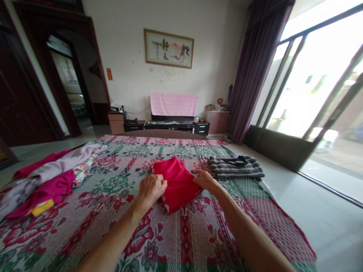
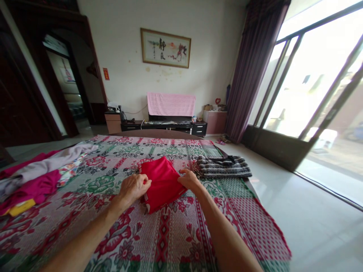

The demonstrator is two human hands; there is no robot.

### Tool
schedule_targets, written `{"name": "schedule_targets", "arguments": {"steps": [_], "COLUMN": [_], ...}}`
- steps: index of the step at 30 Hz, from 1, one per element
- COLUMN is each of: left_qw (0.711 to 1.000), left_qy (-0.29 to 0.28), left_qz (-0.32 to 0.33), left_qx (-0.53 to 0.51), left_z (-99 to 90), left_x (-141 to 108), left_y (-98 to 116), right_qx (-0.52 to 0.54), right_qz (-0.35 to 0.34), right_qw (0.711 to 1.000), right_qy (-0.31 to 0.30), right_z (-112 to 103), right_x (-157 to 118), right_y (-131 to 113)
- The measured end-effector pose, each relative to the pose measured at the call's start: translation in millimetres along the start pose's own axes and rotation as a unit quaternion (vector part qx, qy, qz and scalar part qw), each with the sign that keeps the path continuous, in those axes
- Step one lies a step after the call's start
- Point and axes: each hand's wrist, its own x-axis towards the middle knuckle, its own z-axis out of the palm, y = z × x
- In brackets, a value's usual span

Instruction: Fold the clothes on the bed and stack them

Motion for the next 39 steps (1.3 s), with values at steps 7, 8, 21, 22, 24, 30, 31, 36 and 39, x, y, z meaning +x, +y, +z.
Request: {"name": "schedule_targets", "arguments": {"steps": [7, 8, 21, 22, 24, 30, 31, 36, 39], "left_qw": [0.976, 0.972, 0.977, 0.977, 0.976, 0.966, 0.965, 0.966, 0.961], "left_qy": [0.048, 0.047, 0.063, 0.067, 0.064, 0.008, 0.001, -0.026, -0.014], "left_qz": [0.163, 0.167, 0.131, 0.122, 0.102, 0.094, 0.098, 0.091, 0.083], "left_qx": [-0.138, -0.156, -0.156, -0.164, -0.183, -0.242, -0.245, -0.241, -0.264], "left_z": [16.5, 20.0, 23.9, 19.6, 5.8, -48.3, -55.1, -77.3, -85.5], "left_x": [-13.4, -15.6, -19.4, -16.9, -11.1, 6.1, 8.0, 12.4, 13.1], "left_y": [42.3, 47.3, 57.0, 54.4, 47.0, 15.4, 10.5, -5.8, -12.9], "right_qx": [0.103, 0.109, 0.237, 0.223, 0.158, -0.125, -0.149, -0.218, -0.227], "right_qz": [0.022, 0.017, -0.037, -0.041, -0.058, -0.316, -0.355, -0.415, -0.421], "right_qw": [0.993, 0.993, 0.964, 0.967, 0.982, 0.939, 0.922, 0.883, 0.878], "right_qy": [-0.044, -0.045, -0.115, -0.117, -0.081, 0.051, 0.040, 0.015, 0.011], "right_z": [0.7, 1.1, 14.8, 12.8, 8.4, 15.1, 19.2, 36.7, 40.3], "right_x": [-17.7, -20.3, -31.3, -28.4, -17.6, 32.3, 38.1, 53.2, 57.2], "right_y": [-21.8, -24.6, -40.3, -39.4, -33.7, 0.0, 2.9, -2.0, -9.1]}}
